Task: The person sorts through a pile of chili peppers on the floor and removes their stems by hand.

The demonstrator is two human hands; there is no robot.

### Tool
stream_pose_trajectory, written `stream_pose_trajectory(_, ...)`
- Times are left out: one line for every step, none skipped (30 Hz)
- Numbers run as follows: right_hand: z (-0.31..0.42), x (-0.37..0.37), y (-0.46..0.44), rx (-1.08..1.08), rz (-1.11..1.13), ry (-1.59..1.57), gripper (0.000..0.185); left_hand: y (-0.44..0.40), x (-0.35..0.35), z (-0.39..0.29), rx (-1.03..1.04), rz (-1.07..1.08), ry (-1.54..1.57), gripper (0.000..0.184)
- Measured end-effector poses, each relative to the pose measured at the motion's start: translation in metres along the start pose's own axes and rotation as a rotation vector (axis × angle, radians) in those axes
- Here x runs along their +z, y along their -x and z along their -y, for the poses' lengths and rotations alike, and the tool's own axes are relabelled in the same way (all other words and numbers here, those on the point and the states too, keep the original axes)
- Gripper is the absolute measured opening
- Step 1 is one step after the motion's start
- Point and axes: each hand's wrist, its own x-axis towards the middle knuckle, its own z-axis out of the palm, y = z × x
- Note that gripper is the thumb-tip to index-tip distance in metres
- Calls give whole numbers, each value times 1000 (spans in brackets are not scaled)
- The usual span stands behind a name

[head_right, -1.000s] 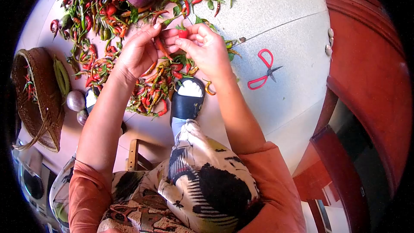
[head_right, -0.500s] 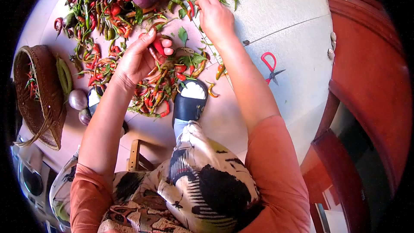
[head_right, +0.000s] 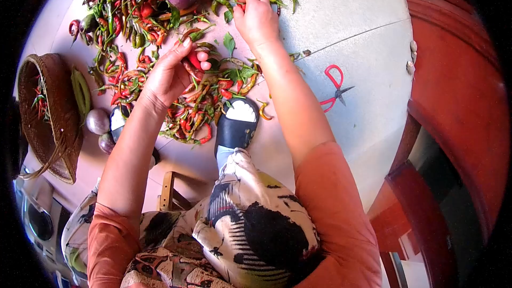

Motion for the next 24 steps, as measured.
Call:
stream_pose_trajectory(0,0,-1,20,8,31,20,1,-2,0,2,4,19,16)
stream_pose_trajectory(0,0,0,43,16,63,19,1,-3,0,1,7,39,15)
stream_pose_trajectory(1,-4,0,42,17,62,19,1,-6,1,4,-15,16,15)
stream_pose_trajectory(0,-10,-1,130,52,6,20,1,-8,1,2,-16,17,15)
stream_pose_trajectory(0,-15,0,219,88,-50,21,1,-11,2,11,-22,1,16)
stream_pose_trajectory(-5,-18,2,276,45,-169,24,1,-12,3,19,-28,-15,16)
stream_pose_trajectory(-12,-20,5,283,59,-219,24,2,-11,4,17,-28,-13,16)
stream_pose_trajectory(-17,-21,8,289,72,-268,25,3,-10,5,10,-42,-17,16)
stream_pose_trajectory(-17,-20,11,287,69,-266,25,2,-9,4,4,-55,-22,16)
stream_pose_trajectory(-17,-16,15,199,74,-225,25,2,-7,3,6,-52,-22,16)
stream_pose_trajectory(-17,-12,19,112,81,-184,25,2,-7,3,-8,-35,-20,17)
stream_pose_trajectory(-11,-10,21,115,84,-183,25,2,-6,5,-25,-20,-18,19)
stream_pose_trajectory(-6,-8,23,26,53,-29,22,2,-5,6,-19,-30,-19,20)
stream_pose_trajectory(0,-6,23,-66,21,124,20,3,-6,7,-19,-32,-18,20)
stream_pose_trajectory(3,-2,22,-40,3,106,19,3,-7,7,-20,-13,-16,20)
stream_pose_trajectory(4,-3,21,-43,2,104,19,3,-8,6,-20,7,-14,19)
stream_pose_trajectory(5,-5,20,4,53,94,16,4,-8,6,-17,-11,-10,19)
stream_pose_trajectory(5,-9,20,52,105,85,14,5,-9,6,-14,-12,-11,19)
stream_pose_trajectory(4,-14,19,87,132,51,16,5,-10,6,-19,-15,-18,19)
stream_pose_trajectory(3,-20,20,87,132,51,16,5,-11,6,-25,-18,-23,19)
stream_pose_trajectory(9,-29,22,185,125,-63,16,5,-10,6,-26,-18,-22,19)
stream_pose_trajectory(14,-36,26,284,118,-177,17,4,-8,7,-17,-41,-18,19)
stream_pose_trajectory(18,-42,31,289,75,-250,16,3,-6,8,-7,-61,-14,19)
stream_pose_trajectory(25,-47,37,290,75,-246,16,2,-6,9,-9,-59,-11,19)
